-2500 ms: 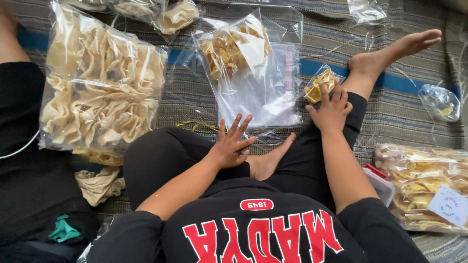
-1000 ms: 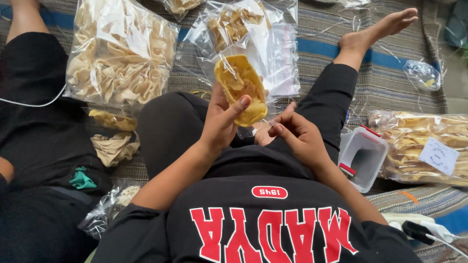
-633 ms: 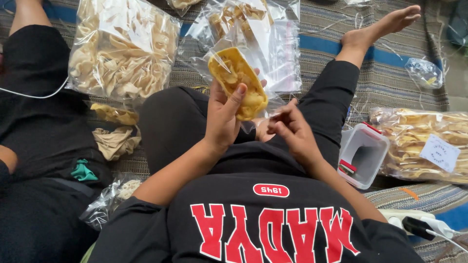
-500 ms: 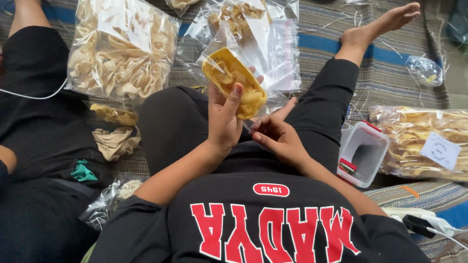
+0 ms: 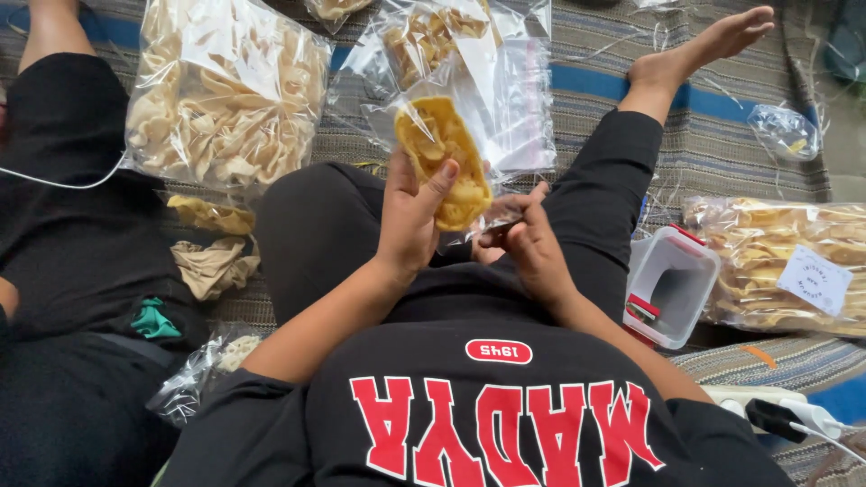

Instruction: Manually packing fried snacks into individual plastic bags while sitting on the floor.

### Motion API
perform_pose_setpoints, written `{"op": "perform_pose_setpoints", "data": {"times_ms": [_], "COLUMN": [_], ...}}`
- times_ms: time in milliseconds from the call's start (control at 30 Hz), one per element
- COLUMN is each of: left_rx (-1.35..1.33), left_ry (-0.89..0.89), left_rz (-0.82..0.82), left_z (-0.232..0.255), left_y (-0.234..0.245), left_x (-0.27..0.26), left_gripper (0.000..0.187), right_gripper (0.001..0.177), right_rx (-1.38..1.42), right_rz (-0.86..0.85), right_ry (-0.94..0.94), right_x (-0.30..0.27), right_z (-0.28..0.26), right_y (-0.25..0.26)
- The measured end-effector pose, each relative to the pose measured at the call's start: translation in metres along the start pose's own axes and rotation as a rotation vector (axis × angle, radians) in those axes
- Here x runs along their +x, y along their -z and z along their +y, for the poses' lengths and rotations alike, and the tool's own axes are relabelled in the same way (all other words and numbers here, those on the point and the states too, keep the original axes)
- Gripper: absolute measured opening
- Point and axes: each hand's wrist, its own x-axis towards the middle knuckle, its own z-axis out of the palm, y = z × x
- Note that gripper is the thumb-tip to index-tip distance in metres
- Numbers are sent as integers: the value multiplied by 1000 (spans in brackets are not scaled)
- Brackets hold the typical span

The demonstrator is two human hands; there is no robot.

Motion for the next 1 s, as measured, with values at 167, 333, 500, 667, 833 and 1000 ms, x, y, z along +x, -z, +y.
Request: {"op": "perform_pose_setpoints", "data": {"times_ms": [167,333,500,667,833,1000], "left_rx": [157,184,589,769,775,786], "left_ry": [205,267,397,313,204,92], "left_rz": [44,-56,-320,-447,-458,-505], "left_z": [2,2,33,57,63,64], "left_y": [1,1,6,1,-3,-1], "left_x": [-1,-3,2,-9,-12,-10], "left_gripper": [62,66,61,33,17,14], "right_gripper": [71,66,47,48,57,70], "right_rx": [-48,-5,141,77,-151,-237], "right_rz": [11,-53,141,204,189,209], "right_ry": [16,-45,7,16,103,251], "right_x": [6,6,6,8,8,6], "right_z": [-6,-32,-38,-48,-50,-45], "right_y": [16,4,12,22,10,5]}}
